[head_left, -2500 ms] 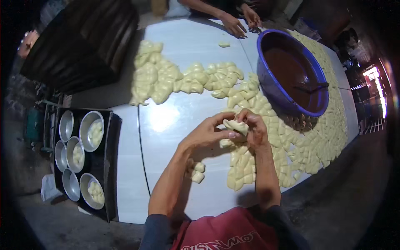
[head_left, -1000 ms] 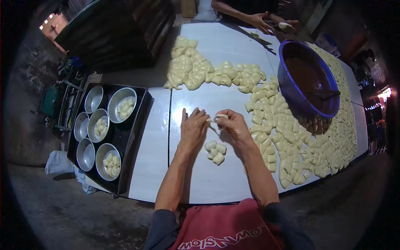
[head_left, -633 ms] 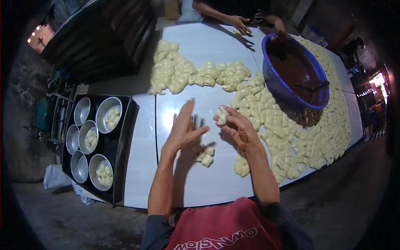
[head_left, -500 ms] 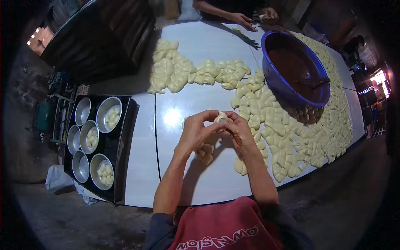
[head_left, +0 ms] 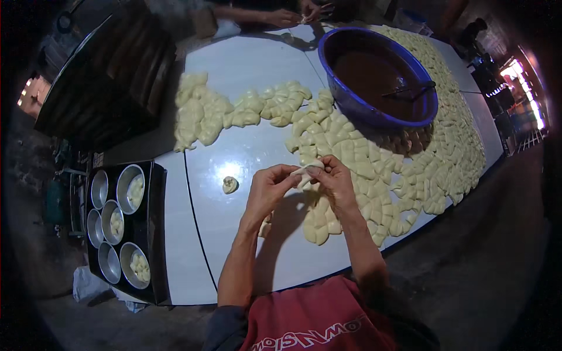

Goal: The person prepares bread by taking small pieces of dough, flattening them, adding a chocolate-like filling from a bowl, folding the dough to enclose the filling, and placing the filled rolls into small metal baking pans.

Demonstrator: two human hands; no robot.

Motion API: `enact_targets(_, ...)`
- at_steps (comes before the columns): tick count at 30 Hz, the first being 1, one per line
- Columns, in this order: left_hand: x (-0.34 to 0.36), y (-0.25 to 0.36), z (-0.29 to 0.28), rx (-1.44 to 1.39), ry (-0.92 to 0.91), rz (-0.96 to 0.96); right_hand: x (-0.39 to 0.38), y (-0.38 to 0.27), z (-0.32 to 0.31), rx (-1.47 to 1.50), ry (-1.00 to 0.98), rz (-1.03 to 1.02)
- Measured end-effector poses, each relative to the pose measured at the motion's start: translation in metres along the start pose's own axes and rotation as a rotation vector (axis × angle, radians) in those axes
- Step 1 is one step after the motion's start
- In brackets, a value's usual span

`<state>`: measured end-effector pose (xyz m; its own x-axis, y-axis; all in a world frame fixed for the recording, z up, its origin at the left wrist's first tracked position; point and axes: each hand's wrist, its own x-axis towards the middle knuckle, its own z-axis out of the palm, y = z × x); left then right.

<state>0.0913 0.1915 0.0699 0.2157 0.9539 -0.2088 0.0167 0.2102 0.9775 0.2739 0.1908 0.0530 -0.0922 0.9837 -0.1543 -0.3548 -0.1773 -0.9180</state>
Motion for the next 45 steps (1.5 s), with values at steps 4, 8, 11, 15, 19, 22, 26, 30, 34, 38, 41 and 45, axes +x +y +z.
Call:
enact_targets(4,0.005,-0.008,0.023,-0.222,0.001,0.054,0.001,-0.001,-0.016,0.031,0.065,-0.094)
enact_targets(8,0.018,0.005,0.07,-0.027,0.246,0.415,-0.006,-0.024,-0.015,0.023,0.109,-0.005)
enact_targets(11,0.037,-0.01,0.109,-0.134,0.262,0.704,-0.012,-0.042,-0.007,0.458,-0.029,0.013)
enact_targets(15,0.057,-0.02,0.15,-0.524,0.247,0.683,0.0,-0.065,-0.018,0.443,-0.044,-0.003)
enact_targets(19,0.055,-0.005,0.172,-0.714,0.099,0.27,0.031,-0.081,-0.057,0.347,-0.077,-0.027)
enact_targets(22,0.045,0.021,0.168,-0.657,0.047,0.125,0.058,-0.129,-0.086,0.159,-0.026,-0.163)
enact_targets(26,0.057,0.014,0.128,-0.485,-0.008,0.168,0.076,-0.143,-0.095,0.197,-0.089,-0.071)
enact_targets(30,0.076,0.026,0.118,-0.455,-0.147,0.112,0.069,-0.11,-0.091,0.375,-0.15,-0.117)
enact_targets(34,0.074,0.021,0.122,-0.486,-0.037,0.289,0.06,-0.09,-0.073,0.476,-0.027,-0.056)
enact_targets(38,0.08,0.016,0.145,-0.426,0.044,0.538,0.054,-0.084,-0.066,0.602,-0.211,-0.007)
enact_targets(41,0.073,0.016,0.172,-0.506,0.032,0.533,0.054,-0.071,-0.069,0.596,-0.156,-0.147)
enact_targets(45,0.074,0.014,0.167,-0.118,0.062,0.613,0.047,-0.058,-0.075,0.562,-0.002,-0.23)
